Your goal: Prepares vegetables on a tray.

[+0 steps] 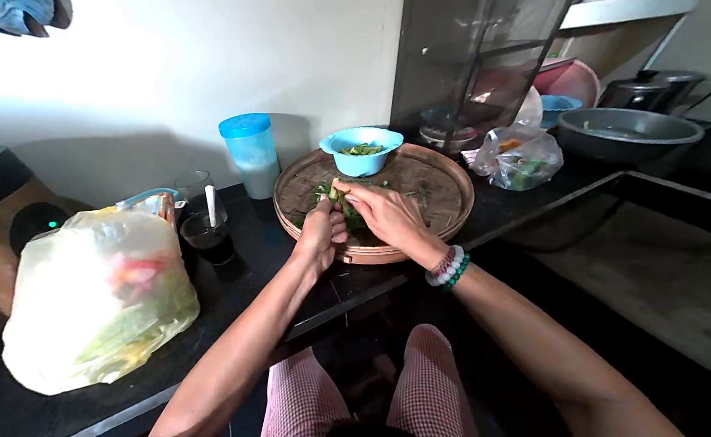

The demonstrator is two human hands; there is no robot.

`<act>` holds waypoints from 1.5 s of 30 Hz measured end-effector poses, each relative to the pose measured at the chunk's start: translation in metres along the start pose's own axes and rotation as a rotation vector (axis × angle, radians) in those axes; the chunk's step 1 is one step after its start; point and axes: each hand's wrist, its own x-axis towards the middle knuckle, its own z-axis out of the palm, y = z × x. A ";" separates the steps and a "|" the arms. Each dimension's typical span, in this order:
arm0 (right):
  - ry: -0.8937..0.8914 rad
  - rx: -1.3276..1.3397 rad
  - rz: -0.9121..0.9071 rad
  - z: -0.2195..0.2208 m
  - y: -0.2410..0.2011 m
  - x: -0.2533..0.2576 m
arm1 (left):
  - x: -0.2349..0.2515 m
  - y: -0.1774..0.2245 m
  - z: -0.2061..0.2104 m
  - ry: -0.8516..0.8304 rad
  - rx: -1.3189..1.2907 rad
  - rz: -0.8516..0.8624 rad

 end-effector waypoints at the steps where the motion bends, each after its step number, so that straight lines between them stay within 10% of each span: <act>1: -0.005 0.007 0.034 -0.005 0.004 0.000 | -0.003 -0.001 0.000 -0.013 -0.010 -0.013; 7: -0.466 0.072 0.380 -0.027 0.052 0.017 | -0.004 0.008 -0.001 -0.029 -0.082 -0.069; 16: -0.404 0.801 0.460 -0.027 0.029 0.038 | 0.000 0.005 -0.006 -0.213 0.086 -0.183; 29: -0.018 0.037 -0.017 -0.002 -0.020 -0.013 | -0.002 -0.007 0.005 0.029 0.124 0.087; 45: 0.013 -0.037 0.038 -0.004 -0.007 0.001 | -0.003 -0.004 0.007 0.014 0.099 0.026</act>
